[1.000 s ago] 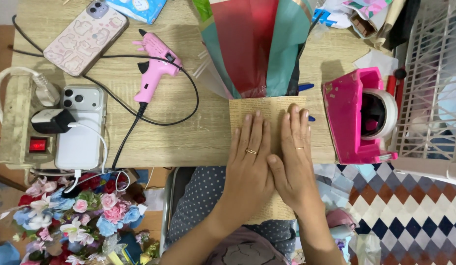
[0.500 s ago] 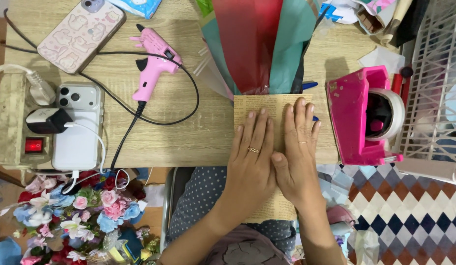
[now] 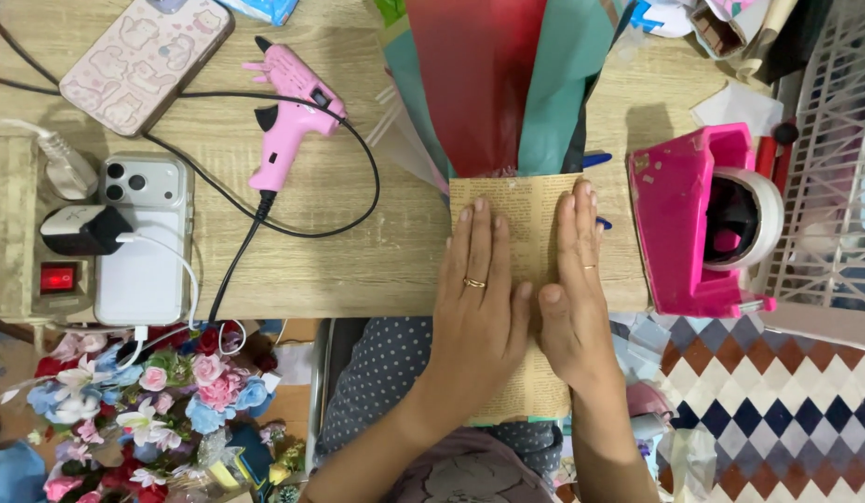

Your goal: The person wraps a bouquet of artificial flowers with multiple layers of colored paper. They fold and secure each layer using adhesive tape, adding a green band and a printed paper sleeve to the arrangement.

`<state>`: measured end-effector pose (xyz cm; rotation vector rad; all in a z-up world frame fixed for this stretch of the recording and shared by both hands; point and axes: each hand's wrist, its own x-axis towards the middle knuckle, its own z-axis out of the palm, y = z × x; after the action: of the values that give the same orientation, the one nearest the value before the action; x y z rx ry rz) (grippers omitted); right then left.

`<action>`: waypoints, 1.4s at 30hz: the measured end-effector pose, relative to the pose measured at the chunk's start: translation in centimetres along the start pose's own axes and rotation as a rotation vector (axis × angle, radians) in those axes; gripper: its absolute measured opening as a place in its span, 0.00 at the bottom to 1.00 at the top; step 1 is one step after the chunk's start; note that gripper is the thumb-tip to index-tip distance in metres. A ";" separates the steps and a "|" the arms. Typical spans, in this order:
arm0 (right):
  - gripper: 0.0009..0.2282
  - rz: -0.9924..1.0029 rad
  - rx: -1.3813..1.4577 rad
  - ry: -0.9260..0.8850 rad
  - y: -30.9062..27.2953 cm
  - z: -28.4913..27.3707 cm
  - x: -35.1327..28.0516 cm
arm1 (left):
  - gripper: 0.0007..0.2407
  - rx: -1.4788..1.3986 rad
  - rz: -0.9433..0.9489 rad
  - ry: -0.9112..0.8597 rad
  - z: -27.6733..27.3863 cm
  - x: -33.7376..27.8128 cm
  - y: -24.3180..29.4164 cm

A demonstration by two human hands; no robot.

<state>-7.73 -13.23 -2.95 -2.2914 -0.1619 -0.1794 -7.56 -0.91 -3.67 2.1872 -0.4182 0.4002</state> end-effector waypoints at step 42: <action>0.23 -0.052 0.411 0.164 2.8 0.6 -3.1 | 0.23 -0.291 0.041 0.000 1.1 -2.1 -2.1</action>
<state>-10.23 -14.83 -5.91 -1.8560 -0.1578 -0.3285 -8.37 -0.29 -6.66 1.8989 -0.4906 0.3385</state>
